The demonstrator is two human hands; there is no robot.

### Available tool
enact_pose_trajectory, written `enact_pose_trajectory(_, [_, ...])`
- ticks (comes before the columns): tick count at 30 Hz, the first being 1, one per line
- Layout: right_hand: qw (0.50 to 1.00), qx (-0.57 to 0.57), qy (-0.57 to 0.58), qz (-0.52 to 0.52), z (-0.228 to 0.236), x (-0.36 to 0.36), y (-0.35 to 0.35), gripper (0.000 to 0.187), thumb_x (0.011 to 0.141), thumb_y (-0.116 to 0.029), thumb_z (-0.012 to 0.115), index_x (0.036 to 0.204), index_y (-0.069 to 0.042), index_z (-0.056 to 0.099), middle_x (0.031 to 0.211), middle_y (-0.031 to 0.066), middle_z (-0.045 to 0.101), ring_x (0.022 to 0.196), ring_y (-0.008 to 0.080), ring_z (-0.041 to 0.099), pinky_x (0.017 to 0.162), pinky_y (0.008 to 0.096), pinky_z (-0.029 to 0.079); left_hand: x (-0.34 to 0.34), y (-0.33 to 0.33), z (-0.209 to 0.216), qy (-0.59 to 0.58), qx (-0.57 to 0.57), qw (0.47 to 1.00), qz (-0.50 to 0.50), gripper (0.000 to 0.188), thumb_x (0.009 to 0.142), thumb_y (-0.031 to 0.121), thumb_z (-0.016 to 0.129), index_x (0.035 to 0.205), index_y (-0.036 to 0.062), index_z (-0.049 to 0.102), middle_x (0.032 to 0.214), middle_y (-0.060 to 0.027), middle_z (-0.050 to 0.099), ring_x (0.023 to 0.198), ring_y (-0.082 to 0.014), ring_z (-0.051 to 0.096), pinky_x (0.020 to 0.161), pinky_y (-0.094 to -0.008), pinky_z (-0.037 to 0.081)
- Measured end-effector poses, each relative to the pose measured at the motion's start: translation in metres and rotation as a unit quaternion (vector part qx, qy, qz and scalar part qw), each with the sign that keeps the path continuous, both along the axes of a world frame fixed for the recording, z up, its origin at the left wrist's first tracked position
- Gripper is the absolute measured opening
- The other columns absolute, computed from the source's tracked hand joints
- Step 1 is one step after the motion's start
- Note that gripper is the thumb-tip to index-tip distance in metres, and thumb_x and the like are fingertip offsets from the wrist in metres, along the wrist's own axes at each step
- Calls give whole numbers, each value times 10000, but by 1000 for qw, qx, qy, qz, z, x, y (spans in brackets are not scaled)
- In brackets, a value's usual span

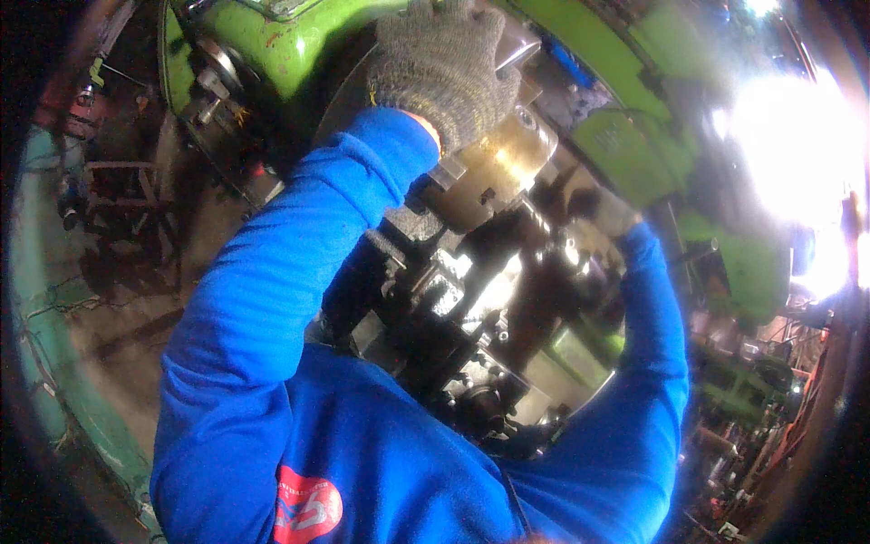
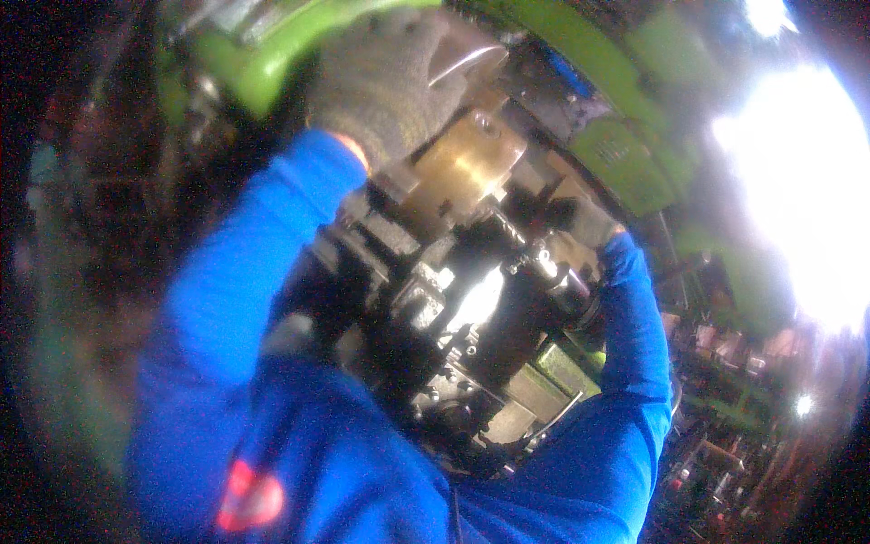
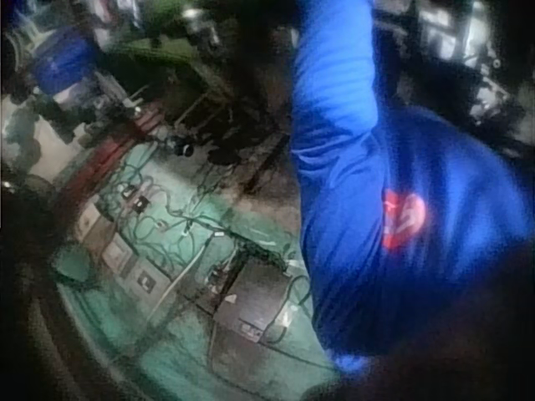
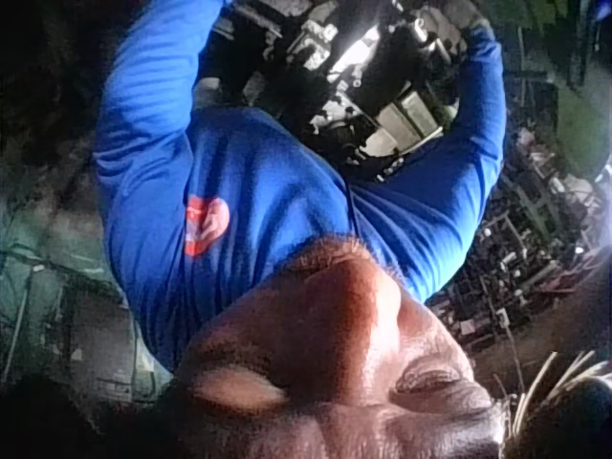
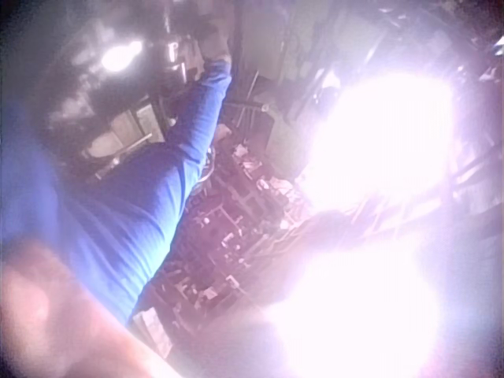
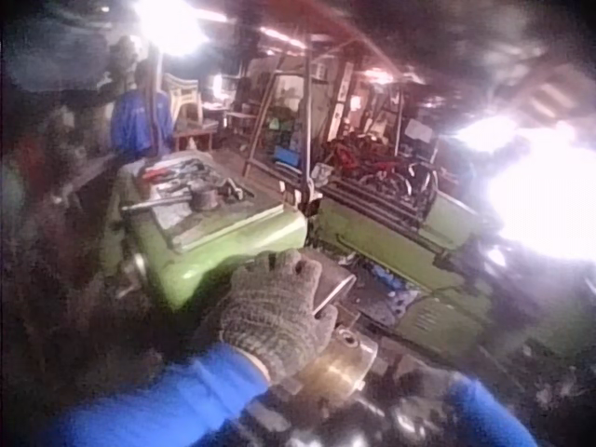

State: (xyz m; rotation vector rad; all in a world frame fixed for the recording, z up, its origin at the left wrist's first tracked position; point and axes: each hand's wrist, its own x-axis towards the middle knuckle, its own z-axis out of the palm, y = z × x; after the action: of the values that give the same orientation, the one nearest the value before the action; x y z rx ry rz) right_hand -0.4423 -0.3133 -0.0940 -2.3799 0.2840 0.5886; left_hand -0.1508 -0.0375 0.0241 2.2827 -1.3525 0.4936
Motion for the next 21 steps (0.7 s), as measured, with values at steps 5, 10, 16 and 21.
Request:
enact_pose_trajectory(5, [994, 32, -52, -86, -19, -30, 1, 320, 894, -3, 615, 1209, -4, 665, 1183, 128, 695, 1094, 208, 641, 979, 381, 529, -9, 4, 17, 23, 27, 999, -14, 541, 864, 443, 664, 1243, 63, 599, 1222, -171, 592, 1165, -370, 562, 974, -550, 434])
enact_pose_trajectory(10, [985, 90, -38, -145, -11, -17, 2, 296, 926, -56, 625, 1216, -7, 654, 1146, 113, 702, 1068, 193, 639, 921, 376, 544, 2, -1, 2, -6, 27, 1000, 7, 559, 873, 454, 647, 1268, 62, 594, 1249, -167, 586, 1189, -364, 555, 1003, -545, 420])
enact_pose_trajectory(16, [956, -124, 22, -266, -29, -57, 2, 321, 1030, -189, 582, 1288, -5, 635, 1177, 120, 705, 1053, 212, 649, 928, 376, 532, -6, 8, 18, 29, 41, 999, -8, 566, 886, 450, 631, 1294, 61, 589, 1276, -176, 581, 1210, -365, 550, 1026, -548, 410])
enact_pose_trajectory(21, [931, -87, -108, -337, -55, -58, 10, 424, 1050, -313, 585, 1371, -38, 615, 1123, 165, 722, 1024, 240, 661, 955, 390, 515, -8, 12, 22, 38, 42, 998, 10, 566, 885, 450, 626, 1300, 67, 592, 1298, -185, 578, 1234, -374, 546, 1031, -558, 408])
